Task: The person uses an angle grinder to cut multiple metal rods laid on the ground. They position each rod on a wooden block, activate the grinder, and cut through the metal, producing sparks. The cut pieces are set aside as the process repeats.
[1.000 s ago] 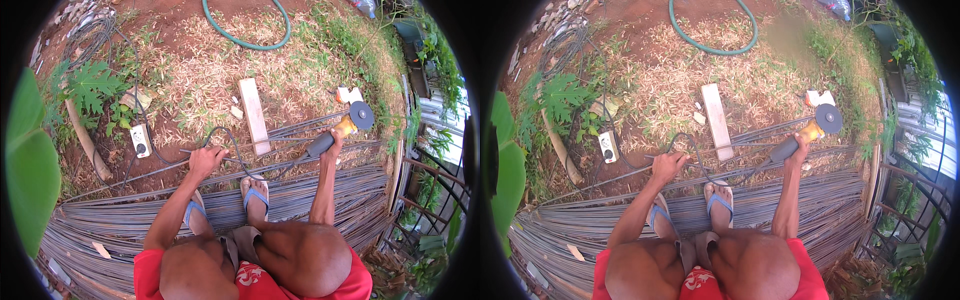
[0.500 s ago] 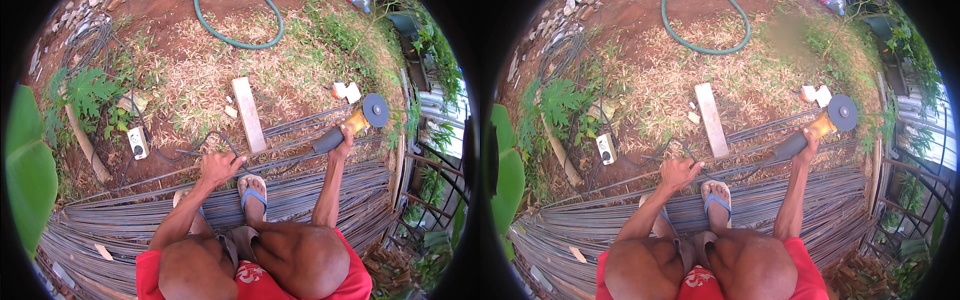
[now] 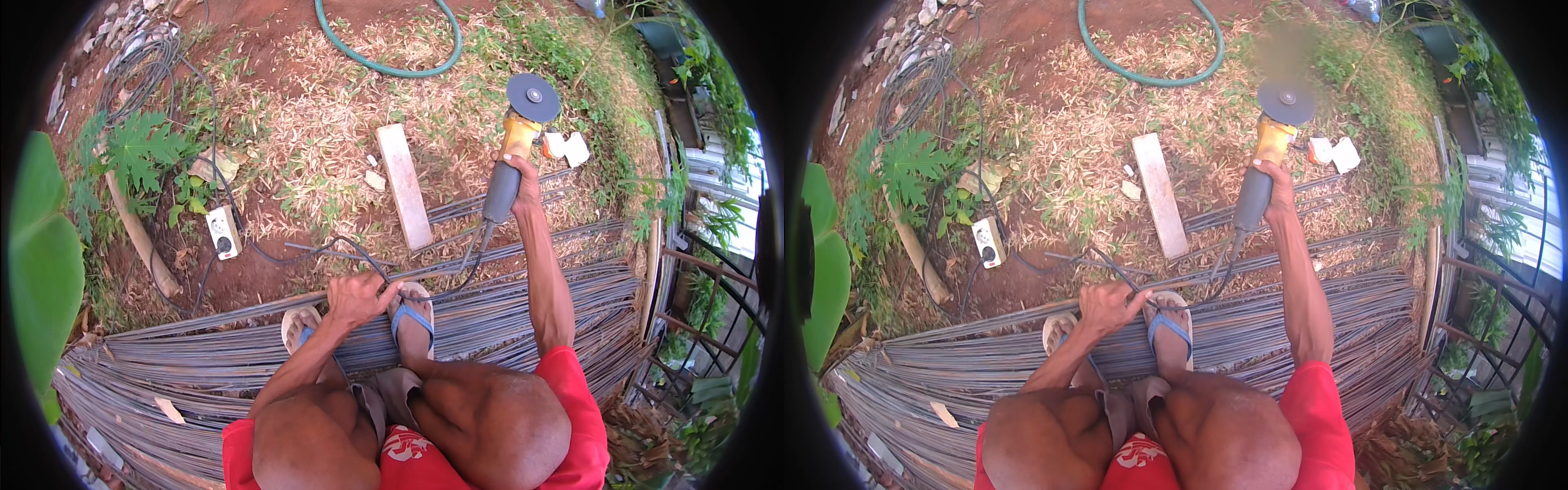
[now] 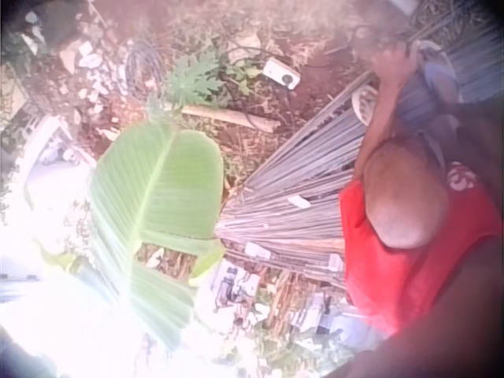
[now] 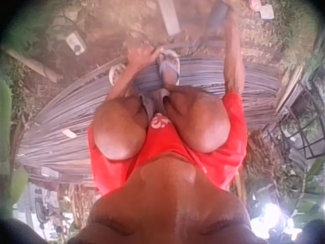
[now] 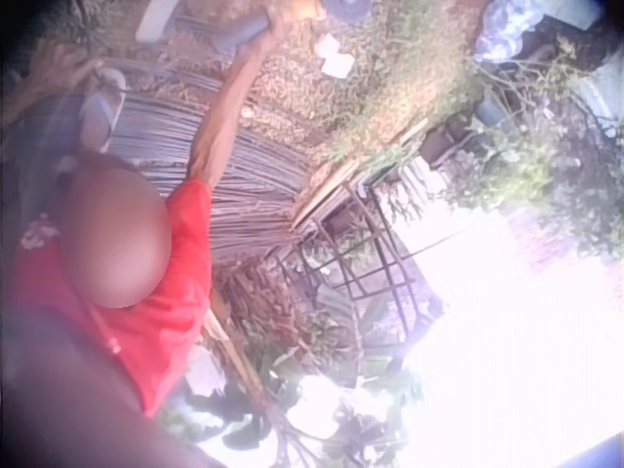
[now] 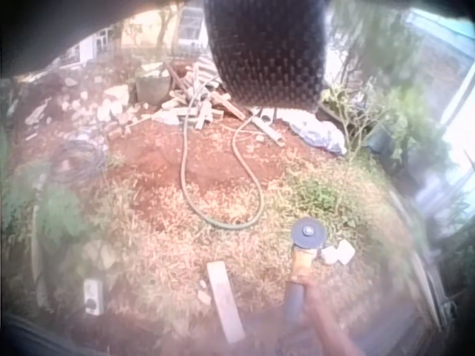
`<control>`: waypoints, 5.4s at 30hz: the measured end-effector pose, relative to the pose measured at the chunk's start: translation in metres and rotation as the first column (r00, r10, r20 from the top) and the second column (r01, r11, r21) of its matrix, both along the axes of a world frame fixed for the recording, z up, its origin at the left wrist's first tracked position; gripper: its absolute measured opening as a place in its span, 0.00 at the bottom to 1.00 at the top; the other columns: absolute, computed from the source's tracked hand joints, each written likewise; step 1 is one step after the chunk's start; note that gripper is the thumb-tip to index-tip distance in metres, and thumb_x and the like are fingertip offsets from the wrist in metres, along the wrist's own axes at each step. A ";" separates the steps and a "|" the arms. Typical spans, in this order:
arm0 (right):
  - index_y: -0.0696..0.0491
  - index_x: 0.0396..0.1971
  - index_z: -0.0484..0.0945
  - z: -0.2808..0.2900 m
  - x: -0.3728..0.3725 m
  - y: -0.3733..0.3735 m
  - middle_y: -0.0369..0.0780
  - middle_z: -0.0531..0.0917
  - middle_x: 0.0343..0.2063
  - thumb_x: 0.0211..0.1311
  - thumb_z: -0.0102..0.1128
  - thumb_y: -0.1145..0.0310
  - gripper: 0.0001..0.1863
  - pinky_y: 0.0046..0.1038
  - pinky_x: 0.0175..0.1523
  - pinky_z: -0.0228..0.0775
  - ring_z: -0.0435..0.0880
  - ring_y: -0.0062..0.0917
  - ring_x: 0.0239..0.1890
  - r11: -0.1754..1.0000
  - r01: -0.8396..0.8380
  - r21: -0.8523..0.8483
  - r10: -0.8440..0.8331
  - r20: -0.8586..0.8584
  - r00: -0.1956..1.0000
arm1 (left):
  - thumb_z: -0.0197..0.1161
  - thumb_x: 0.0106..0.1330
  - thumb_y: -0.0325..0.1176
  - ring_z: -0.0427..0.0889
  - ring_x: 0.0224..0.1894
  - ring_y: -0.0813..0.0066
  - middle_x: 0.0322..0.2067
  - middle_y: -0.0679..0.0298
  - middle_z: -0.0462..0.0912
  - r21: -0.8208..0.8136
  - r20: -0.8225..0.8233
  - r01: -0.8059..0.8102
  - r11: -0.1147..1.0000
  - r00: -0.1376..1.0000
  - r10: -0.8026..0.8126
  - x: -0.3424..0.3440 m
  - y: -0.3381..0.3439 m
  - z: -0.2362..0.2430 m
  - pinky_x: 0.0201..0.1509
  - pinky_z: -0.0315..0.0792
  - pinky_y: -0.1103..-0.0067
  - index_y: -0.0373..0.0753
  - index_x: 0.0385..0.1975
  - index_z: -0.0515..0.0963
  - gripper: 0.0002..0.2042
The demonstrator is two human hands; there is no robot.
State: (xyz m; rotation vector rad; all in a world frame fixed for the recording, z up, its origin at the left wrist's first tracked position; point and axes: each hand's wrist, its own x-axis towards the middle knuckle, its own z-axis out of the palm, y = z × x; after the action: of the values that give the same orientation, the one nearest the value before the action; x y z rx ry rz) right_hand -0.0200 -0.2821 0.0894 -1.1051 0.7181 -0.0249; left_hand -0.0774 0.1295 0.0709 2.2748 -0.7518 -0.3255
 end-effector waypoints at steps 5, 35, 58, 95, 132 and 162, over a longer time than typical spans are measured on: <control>0.60 0.54 0.72 0.024 -0.011 0.001 0.46 0.85 0.39 0.60 0.70 0.69 0.25 0.32 0.32 0.85 0.89 0.32 0.36 0.979 0.174 -0.109 -0.163 0.104 0.981 | 0.72 0.66 0.55 0.82 0.16 0.58 0.16 0.58 0.82 0.029 -0.006 -0.021 0.999 1.000 0.021 0.010 0.002 0.000 0.18 0.70 0.64 0.41 0.14 0.79 0.26; 0.57 0.57 0.70 -0.024 -0.127 -0.062 0.44 0.83 0.38 0.56 0.72 0.75 0.29 0.35 0.36 0.83 0.86 0.33 0.33 0.746 0.510 -0.428 -0.476 0.192 0.858 | 0.70 0.65 0.52 0.88 0.28 0.48 0.22 0.51 0.87 0.116 -0.242 -0.090 0.989 0.963 0.116 0.061 -0.007 -0.035 0.38 0.81 0.57 0.42 0.38 0.90 0.18; 0.59 0.54 0.71 -0.007 -0.184 -0.036 0.43 0.84 0.37 0.58 0.70 0.74 0.25 0.34 0.40 0.83 0.91 0.34 0.37 0.789 0.524 -0.320 -0.528 0.083 0.845 | 0.69 0.71 0.45 0.89 0.40 0.53 0.41 0.57 0.90 0.190 -0.378 0.020 0.982 0.924 0.055 0.076 0.090 -0.021 0.48 0.81 0.62 0.43 0.46 0.88 0.14; 0.59 0.54 0.72 0.059 -0.213 0.019 0.44 0.83 0.39 0.63 0.65 0.68 0.22 0.40 0.48 0.87 0.88 0.34 0.38 0.791 0.574 -0.209 -0.547 0.176 0.818 | 0.62 0.77 0.46 0.85 0.38 0.37 0.33 0.46 0.86 0.451 -0.247 0.117 0.885 0.969 -0.002 0.070 0.099 -0.048 0.40 0.76 0.51 0.40 0.39 0.82 0.14; 0.59 0.55 0.71 0.058 -0.230 0.034 0.45 0.82 0.39 0.62 0.65 0.69 0.23 0.40 0.48 0.86 0.86 0.32 0.38 0.779 0.601 -0.177 -0.584 0.141 0.799 | 0.60 0.78 0.48 0.86 0.37 0.36 0.32 0.43 0.87 0.281 -0.334 0.131 0.951 0.942 -0.031 0.066 -0.019 -0.051 0.42 0.76 0.49 0.44 0.44 0.85 0.14; 0.60 0.54 0.72 0.050 -0.229 0.040 0.45 0.82 0.39 0.61 0.65 0.69 0.23 0.40 0.47 0.87 0.87 0.32 0.37 0.782 0.594 -0.188 -0.592 0.073 0.802 | 0.61 0.77 0.48 0.87 0.42 0.39 0.35 0.44 0.88 0.275 -0.347 0.076 0.958 0.938 0.025 0.062 -0.040 -0.052 0.49 0.79 0.55 0.51 0.56 0.87 0.16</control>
State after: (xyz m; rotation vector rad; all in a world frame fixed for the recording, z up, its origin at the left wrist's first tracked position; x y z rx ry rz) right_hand -0.2491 -0.2425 0.1395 -1.0267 1.0526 -0.6605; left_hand -0.0150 0.0899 0.0190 2.3786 -0.5782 -0.8744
